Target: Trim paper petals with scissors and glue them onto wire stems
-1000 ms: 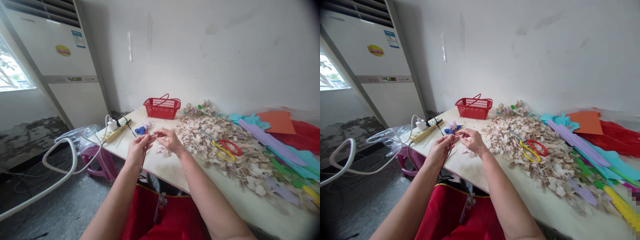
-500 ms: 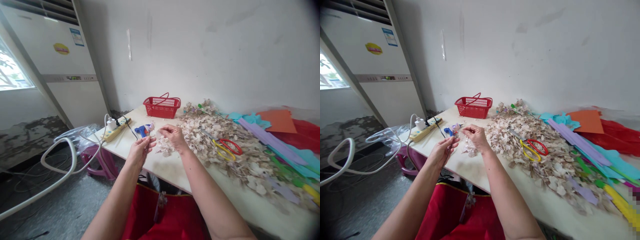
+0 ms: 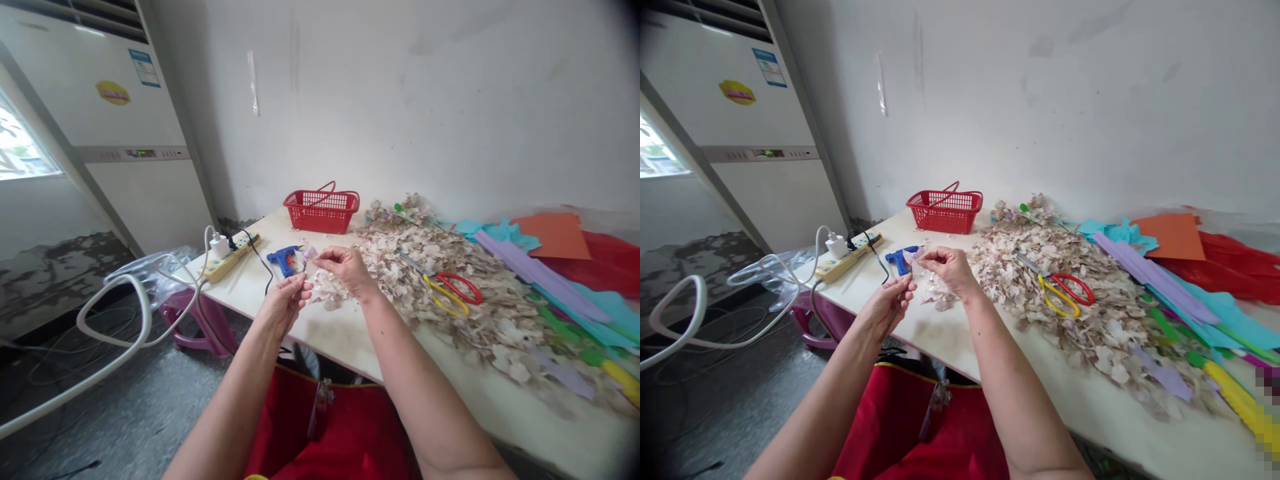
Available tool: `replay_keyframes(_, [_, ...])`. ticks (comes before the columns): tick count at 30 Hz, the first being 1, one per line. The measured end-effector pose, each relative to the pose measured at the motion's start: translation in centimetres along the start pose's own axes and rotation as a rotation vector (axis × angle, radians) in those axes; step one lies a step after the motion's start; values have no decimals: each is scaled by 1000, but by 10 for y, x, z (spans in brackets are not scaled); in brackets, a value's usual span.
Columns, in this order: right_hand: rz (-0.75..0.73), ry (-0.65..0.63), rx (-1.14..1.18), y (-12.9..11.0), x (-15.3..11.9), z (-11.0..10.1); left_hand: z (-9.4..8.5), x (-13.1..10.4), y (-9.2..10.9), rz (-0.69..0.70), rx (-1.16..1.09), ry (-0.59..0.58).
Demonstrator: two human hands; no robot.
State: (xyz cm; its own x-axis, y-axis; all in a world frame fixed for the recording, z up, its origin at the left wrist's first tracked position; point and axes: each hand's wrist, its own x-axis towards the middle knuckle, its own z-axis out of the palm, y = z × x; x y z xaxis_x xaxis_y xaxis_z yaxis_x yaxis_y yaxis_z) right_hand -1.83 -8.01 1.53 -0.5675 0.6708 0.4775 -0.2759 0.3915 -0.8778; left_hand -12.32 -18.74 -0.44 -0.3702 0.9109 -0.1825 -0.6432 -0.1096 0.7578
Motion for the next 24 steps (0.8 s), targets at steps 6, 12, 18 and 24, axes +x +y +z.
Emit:
replay_keyframes(6, [-12, 25, -27, 0, 1, -1, -1, 1, -3, 16, 62, -42])
replay_keyframes(12, [-51, 89, -60, 2, 2, -2, -3, 1, -4, -16, 92, -87])
replay_keyframes(18, [-101, 112, -161, 5, 3, -1, -1, 0, -4, -29, 89, -67])
replay_keyframes(24, [-138, 146, -218, 4, 2, 0, 1, -2, -4, -19, 91, -76])
